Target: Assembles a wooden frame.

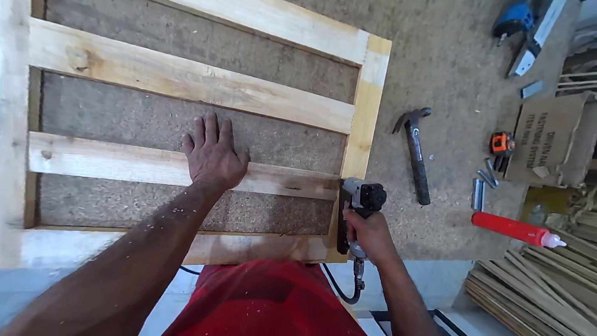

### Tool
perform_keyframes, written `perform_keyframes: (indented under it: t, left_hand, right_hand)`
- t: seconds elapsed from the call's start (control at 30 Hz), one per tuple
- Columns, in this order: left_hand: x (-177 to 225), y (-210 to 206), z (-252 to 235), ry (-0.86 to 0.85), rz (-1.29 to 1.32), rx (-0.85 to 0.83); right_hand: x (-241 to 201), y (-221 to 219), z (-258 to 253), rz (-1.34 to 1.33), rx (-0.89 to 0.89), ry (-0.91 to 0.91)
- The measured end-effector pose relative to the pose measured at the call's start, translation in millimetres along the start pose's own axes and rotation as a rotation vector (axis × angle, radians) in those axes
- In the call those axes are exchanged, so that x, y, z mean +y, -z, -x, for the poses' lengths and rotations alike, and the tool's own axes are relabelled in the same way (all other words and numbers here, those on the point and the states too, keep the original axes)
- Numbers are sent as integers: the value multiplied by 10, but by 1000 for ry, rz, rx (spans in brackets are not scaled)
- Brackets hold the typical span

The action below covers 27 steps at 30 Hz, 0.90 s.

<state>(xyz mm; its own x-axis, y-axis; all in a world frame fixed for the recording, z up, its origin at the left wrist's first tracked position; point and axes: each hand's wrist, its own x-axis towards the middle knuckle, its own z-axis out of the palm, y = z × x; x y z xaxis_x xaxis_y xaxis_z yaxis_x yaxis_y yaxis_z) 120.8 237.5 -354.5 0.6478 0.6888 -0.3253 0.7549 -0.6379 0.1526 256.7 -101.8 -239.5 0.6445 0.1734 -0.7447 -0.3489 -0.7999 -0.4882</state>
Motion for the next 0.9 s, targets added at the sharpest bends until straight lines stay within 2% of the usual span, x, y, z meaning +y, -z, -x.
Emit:
perform_keyframes:
  t: [0.63,0.9]
  left_hand:
    - [-41,-19,-10,-22,45,13]
    - [-35,-1,-5,-26,54,20]
  right_hand:
    - [115,-226,226,113,128,-65]
    - [194,-221,297,82,101,-70]
